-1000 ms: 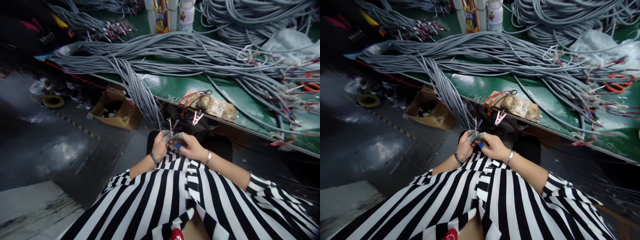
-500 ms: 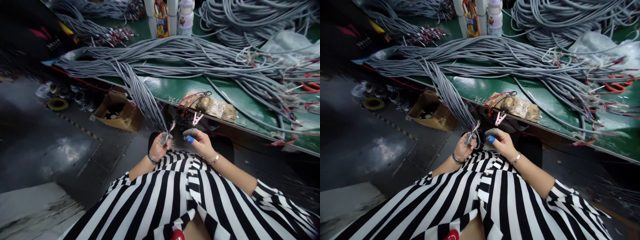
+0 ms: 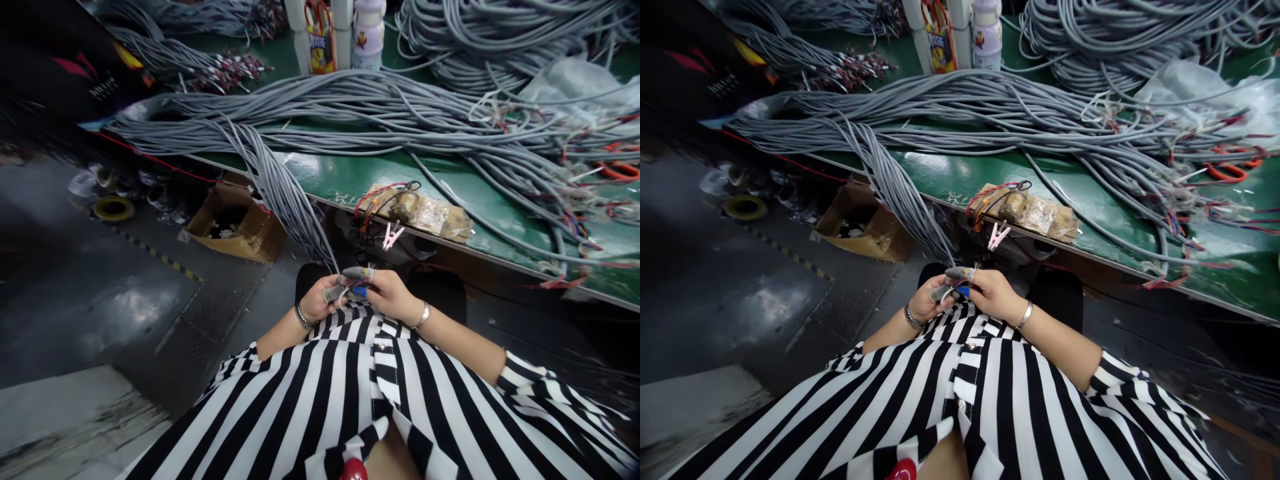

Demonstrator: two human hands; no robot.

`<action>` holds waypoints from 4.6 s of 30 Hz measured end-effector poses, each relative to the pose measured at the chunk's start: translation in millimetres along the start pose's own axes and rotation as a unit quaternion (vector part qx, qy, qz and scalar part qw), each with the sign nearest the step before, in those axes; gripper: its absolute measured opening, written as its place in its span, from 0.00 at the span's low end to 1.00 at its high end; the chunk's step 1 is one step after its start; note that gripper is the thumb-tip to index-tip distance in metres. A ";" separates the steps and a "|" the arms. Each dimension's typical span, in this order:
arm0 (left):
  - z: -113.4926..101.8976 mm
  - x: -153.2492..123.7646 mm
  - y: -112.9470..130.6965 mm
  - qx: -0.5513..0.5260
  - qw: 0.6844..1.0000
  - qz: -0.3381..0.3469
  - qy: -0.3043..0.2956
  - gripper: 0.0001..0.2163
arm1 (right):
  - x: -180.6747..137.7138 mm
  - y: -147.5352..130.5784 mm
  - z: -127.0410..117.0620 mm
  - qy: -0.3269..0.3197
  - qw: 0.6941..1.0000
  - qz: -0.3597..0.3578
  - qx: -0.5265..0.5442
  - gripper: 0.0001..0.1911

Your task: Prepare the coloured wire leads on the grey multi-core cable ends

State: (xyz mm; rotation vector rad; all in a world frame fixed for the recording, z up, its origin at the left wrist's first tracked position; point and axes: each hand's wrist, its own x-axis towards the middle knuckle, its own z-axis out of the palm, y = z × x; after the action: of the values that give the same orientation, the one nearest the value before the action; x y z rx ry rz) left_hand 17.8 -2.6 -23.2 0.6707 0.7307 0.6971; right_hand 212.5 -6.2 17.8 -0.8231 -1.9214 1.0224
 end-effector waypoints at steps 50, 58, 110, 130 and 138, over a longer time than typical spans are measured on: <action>38.7 75.1 44.6 0.308 0.939 0.148 -0.036 0.18 | 35.2 26.0 -38.0 0.286 0.752 0.300 0.513 0.23; 35.1 71.4 38.7 0.282 0.948 0.144 -0.031 0.18 | 26.6 29.2 -34.1 0.283 0.738 0.318 0.523 0.25; 40.4 63.5 25.6 0.253 0.956 0.150 -0.018 0.17 | 33.5 28.5 -29.9 0.273 0.742 0.309 0.528 0.26; 12.5 9.5 9.4 0.123 0.986 0.096 0.051 0.16 | -19.3 27.8 -27.2 0.150 0.842 0.256 0.451 0.25; 19.6 9.4 3.1 0.124 0.986 0.100 0.049 0.17 | -11.2 7.4 -12.6 0.077 0.984 0.143 0.068 0.20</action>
State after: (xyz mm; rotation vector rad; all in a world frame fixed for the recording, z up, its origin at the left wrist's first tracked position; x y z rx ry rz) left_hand 37.1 0.6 -13.2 0.9520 0.8569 0.8359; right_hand 229.9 -7.3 12.2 -1.0870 -1.6143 1.2089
